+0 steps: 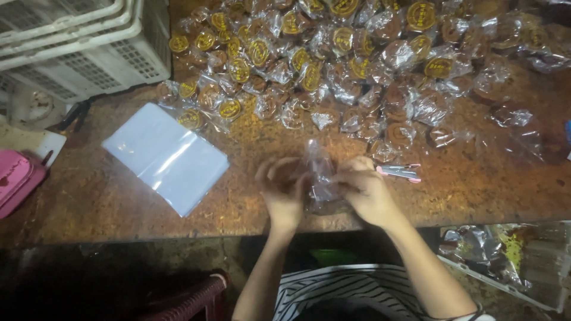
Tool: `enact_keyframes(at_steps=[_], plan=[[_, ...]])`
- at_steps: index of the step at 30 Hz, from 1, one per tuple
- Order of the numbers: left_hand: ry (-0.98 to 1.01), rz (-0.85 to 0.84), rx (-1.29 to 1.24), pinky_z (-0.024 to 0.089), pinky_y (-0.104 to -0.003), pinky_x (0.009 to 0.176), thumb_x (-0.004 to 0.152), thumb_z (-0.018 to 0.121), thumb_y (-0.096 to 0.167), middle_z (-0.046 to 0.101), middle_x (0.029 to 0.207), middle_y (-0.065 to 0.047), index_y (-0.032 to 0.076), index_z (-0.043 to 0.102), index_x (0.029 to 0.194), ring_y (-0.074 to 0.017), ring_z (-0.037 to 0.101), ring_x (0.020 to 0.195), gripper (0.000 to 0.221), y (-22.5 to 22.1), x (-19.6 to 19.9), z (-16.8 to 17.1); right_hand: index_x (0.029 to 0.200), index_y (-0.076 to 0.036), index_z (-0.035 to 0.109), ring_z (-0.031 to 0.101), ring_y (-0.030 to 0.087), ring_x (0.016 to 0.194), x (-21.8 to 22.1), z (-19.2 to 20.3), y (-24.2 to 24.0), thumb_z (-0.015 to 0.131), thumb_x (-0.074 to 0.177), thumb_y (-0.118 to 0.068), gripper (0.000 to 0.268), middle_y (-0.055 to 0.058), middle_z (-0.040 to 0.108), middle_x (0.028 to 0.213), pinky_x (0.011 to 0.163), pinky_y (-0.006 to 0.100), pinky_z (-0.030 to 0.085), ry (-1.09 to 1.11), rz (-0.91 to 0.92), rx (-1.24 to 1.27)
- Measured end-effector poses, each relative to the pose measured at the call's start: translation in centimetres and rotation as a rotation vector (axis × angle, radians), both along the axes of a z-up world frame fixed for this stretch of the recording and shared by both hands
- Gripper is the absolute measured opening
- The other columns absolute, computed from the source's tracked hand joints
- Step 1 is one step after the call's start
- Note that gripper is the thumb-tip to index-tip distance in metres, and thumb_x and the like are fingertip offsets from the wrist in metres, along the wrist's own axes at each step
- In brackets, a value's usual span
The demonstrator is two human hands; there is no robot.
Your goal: The person places several individually wrapped bakery items into a larger clear plastic bag and then secures the bag using a stapler.
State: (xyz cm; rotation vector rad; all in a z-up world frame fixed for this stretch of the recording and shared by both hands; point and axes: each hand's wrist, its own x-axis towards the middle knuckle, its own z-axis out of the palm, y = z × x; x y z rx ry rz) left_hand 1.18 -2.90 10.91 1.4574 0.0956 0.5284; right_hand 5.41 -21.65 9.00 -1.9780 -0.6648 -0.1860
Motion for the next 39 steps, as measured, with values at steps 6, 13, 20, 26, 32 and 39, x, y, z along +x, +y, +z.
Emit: enact_keyframes(at_steps=[6,13,20,26,32,39], plan=[[-0.031,-0.265,0.813,0.061,-0.044,0.081,0.105,0.046,0.045,0.076,0.112,0.000,0.019,0.080,0.094,-0.0360,0.071,0.103,0.044,1.4,0.6,0.2,0.127,0.000,0.060,0.033,0.040,0.145,-0.6,3.9,0.8,0.078,0.079,-0.008,0.052,0.014,0.054,0.140,0.120,0.056,0.021,-0.136,0.164,0.134],[-0.268,-0.361,0.895,0.047,-0.042,0.091,0.081,0.078,0.038,0.073,0.093,-0.001,0.016,0.077,0.089,-0.0273,0.067,0.100,0.023,1.4,1.4,-3.8,0.091,-0.006,0.078,0.068,0.035,0.091,-1.8,4.1,0.1,0.077,0.078,-0.006,0.013,0.011,0.076,0.095,0.087,0.046,0.051,0.042,0.040,-0.067],[-0.080,-0.224,0.577,0.053,-0.041,0.087,0.083,0.079,0.014,0.071,0.079,-0.005,0.015,0.078,0.104,-0.0309,0.070,0.090,0.021,0.3,0.5,-3.7,0.066,-0.013,0.069,0.070,0.019,0.064,-2.5,0.7,1.0,0.087,0.074,-0.007,0.021,0.002,0.075,0.069,0.067,0.027,0.053,0.094,-0.322,0.230],[-0.097,-0.298,0.527,0.051,-0.041,0.093,0.080,0.078,0.011,0.073,0.089,-0.008,0.013,0.075,0.122,-0.0313,0.074,0.086,0.042,0.3,-1.0,-0.3,0.093,-0.008,0.080,0.076,0.030,0.082,-3.1,3.8,1.4,0.063,0.086,0.005,0.023,0.008,0.080,0.088,0.075,0.039,0.059,0.038,-0.170,0.066],[0.037,-0.347,0.885,0.057,-0.046,0.082,0.086,0.073,0.011,0.065,0.104,-0.021,0.003,0.068,0.129,-0.0406,0.065,0.095,0.044,0.2,-2.4,1.8,0.127,-0.002,0.068,0.069,0.047,0.091,-4.2,7.1,0.3,0.072,0.081,-0.006,0.046,0.024,0.070,0.101,0.075,0.058,0.058,0.146,-0.017,-0.239],[0.194,-0.476,0.802,0.055,-0.040,0.088,0.086,0.076,0.025,0.071,0.101,-0.010,0.014,0.080,0.095,-0.0334,0.069,0.099,0.015,1.5,-1.1,2.8,0.085,-0.003,0.081,0.070,0.035,0.085,-2.0,5.9,-0.8,0.078,0.079,-0.010,0.009,0.014,0.074,0.088,0.081,0.045,0.057,0.135,0.049,-0.119]])
